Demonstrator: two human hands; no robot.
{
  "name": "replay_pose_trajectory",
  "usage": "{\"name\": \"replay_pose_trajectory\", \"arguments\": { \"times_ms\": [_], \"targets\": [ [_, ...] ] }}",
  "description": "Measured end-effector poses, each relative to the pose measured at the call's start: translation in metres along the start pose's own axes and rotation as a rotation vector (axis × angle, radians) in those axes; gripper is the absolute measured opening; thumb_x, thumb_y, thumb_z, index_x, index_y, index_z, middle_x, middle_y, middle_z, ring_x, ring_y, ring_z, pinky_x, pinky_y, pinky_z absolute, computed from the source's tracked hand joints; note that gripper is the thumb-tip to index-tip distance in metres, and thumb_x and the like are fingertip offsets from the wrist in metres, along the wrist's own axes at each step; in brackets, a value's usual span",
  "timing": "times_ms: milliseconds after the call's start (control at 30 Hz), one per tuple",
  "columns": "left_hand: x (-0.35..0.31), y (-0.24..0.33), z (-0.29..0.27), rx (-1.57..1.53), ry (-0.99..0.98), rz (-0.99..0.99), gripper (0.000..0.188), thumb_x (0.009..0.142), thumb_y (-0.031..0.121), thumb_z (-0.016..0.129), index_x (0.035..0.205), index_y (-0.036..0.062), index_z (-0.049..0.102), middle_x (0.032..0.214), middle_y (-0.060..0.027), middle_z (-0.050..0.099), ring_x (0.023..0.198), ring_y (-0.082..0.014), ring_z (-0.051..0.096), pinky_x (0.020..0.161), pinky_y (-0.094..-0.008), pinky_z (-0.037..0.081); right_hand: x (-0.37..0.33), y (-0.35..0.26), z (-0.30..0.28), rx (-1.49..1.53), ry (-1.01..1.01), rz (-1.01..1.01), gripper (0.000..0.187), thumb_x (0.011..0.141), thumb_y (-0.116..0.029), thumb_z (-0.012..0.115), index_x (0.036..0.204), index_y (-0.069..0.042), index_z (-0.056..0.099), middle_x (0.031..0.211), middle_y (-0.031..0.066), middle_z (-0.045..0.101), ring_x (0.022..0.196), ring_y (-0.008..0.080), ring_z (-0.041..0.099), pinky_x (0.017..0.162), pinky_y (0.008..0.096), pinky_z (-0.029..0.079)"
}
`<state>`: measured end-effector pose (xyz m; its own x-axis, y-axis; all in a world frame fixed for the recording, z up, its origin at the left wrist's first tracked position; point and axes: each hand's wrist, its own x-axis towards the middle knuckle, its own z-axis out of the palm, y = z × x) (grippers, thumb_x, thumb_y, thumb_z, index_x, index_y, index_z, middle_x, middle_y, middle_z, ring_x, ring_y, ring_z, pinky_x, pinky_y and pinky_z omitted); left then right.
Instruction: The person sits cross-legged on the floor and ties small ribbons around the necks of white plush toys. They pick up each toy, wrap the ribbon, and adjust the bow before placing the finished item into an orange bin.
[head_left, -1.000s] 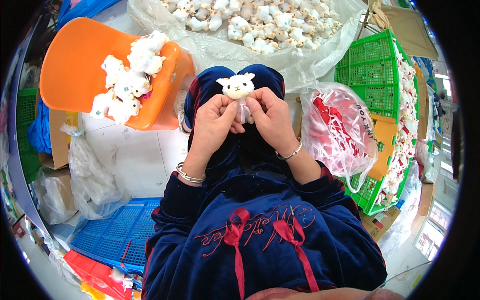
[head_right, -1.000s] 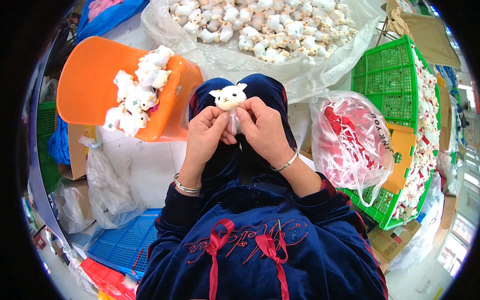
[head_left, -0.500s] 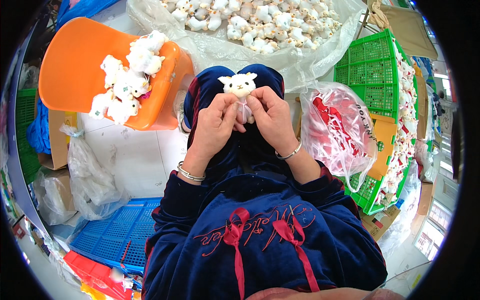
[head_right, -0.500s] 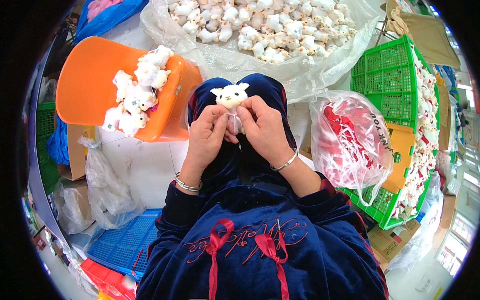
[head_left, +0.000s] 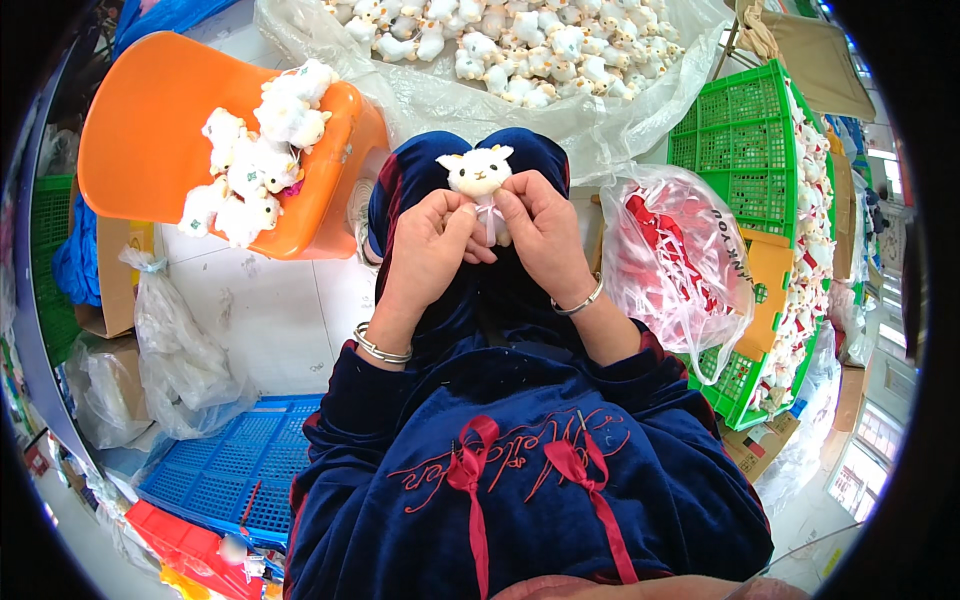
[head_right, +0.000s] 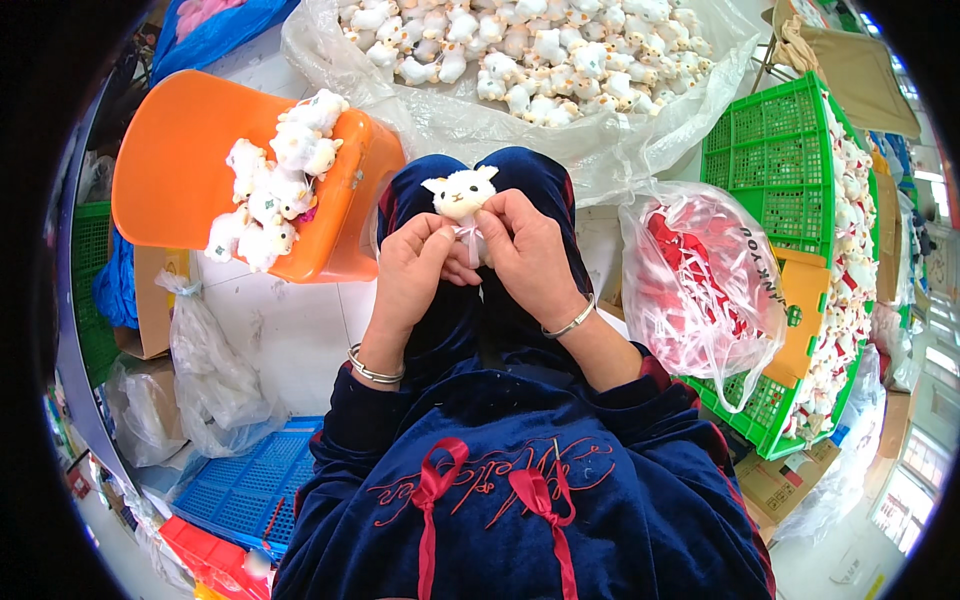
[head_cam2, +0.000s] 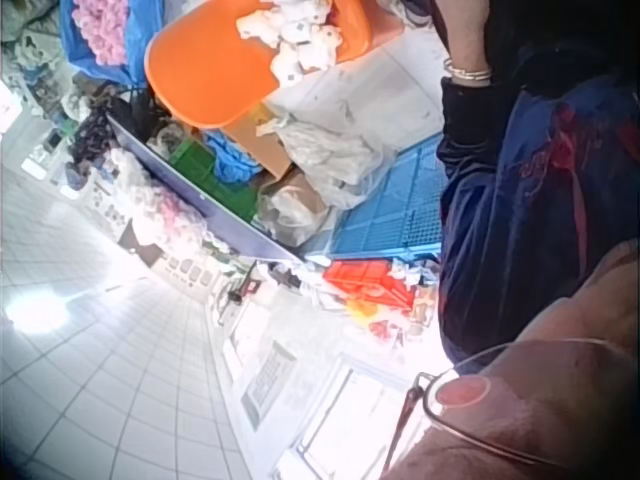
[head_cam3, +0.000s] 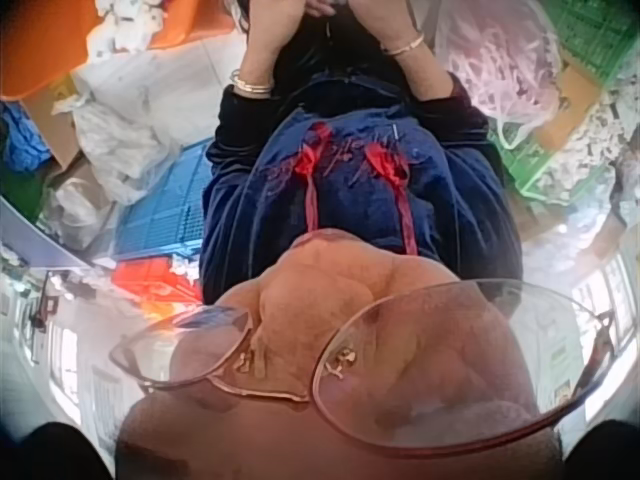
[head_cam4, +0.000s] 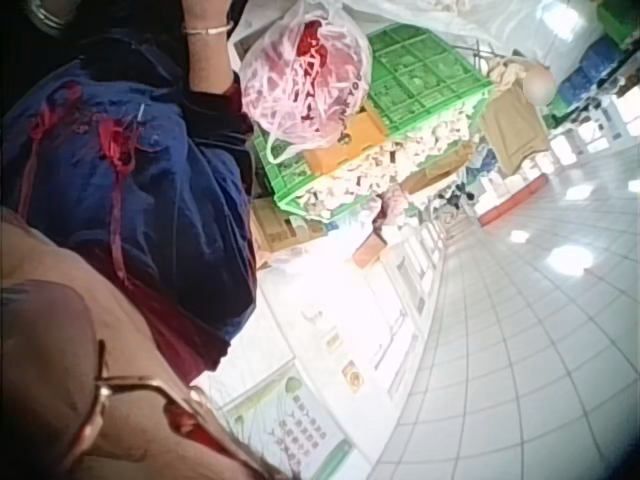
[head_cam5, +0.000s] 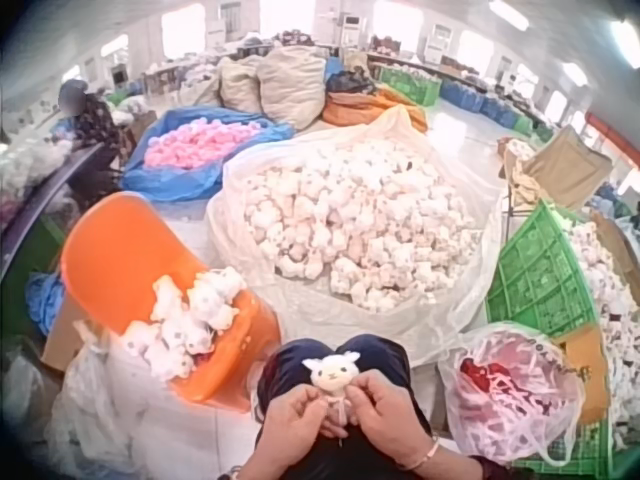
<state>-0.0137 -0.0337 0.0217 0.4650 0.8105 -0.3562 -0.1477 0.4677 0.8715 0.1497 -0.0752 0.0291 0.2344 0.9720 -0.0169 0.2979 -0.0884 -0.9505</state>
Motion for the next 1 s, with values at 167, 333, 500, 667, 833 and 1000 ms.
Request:
{"name": "replay_pose_trajectory", "arguments": {
  "times_ms": [167,333,500,667,833,1000],
  "targets": [
    [0.002,-0.004,0.001,0.051,0.007,0.028,0.022,0.107,0.019,0.053,0.1,-0.0002,0.062,0.079,-0.0088,0.069,0.063,-0.0149,0.071,0.056,-0.0214,0.055,0.0,0.001,-0.001,0.05,-0.021,0.026,0.013,0.102,-0.012,0.062,0.098,0.0,0.062,0.075,0.0074,0.065,0.067,0.0091,0.057,0.061,0.0275,0.047],
    [0.002,-0.007,-0.001,-0.027,0.004,0.014,0.017,0.107,0.016,0.053,0.104,0.001,0.06,0.08,-0.0082,0.069,0.062,-0.014,0.07,0.056,-0.0211,0.055,0.002,0.006,-0.003,0.13,-0.055,0.059,0.013,0.103,-0.012,0.062,0.099,0.001,0.062,0.076,0.0025,0.064,0.069,0.0055,0.054,0.06,0.0245,0.046],
    [0.001,-0.003,0.0,0.017,0.015,0.043,0.012,0.103,0.009,0.056,0.11,-0.0002,0.058,0.078,-0.0073,0.07,0.062,-0.0125,0.07,0.057,-0.0218,0.054,0.002,0.006,-0.005,0.148,-0.061,0.074,0.014,0.103,-0.013,0.061,0.099,0.0,0.061,0.078,0.0007,0.064,0.07,0.0044,0.054,0.06,0.0234,0.046],
    [-0.001,-0.001,0.003,0.209,0.011,0.179,0.015,0.099,0.002,0.059,0.114,-0.0006,0.058,0.078,-0.0061,0.069,0.062,-0.0093,0.068,0.058,-0.0216,0.055,0.003,0.008,-0.006,0.19,-0.062,0.094,0.014,0.104,-0.014,0.061,0.1,-0.001,0.06,0.08,-0.0001,0.063,0.071,0.004,0.054,0.061,0.0228,0.046],
    [0.001,0.006,0.006,0.3,0.011,0.144,0.011,0.101,0.006,0.061,0.11,-0.0005,0.058,0.076,-0.0049,0.068,0.06,-0.0081,0.065,0.056,-0.0207,0.054,0.003,0.006,-0.006,0.179,-0.059,0.087,0.014,0.104,-0.014,0.06,0.101,0.0,0.06,0.08,0.0004,0.064,0.071,0.004,0.055,0.061,0.0227,0.046],
    [0.003,0.003,0.005,0.189,0.004,0.104,0.014,0.106,0.014,0.058,0.104,0.0002,0.056,0.075,-0.0061,0.067,0.058,-0.0087,0.065,0.053,-0.0202,0.052,0.006,0.006,-0.008,0.174,-0.078,0.09,0.015,0.105,-0.015,0.058,0.1,0.0,0.06,0.081,0.0008,0.063,0.072,0.0046,0.055,0.062,0.0233,0.047]
  ]
}}
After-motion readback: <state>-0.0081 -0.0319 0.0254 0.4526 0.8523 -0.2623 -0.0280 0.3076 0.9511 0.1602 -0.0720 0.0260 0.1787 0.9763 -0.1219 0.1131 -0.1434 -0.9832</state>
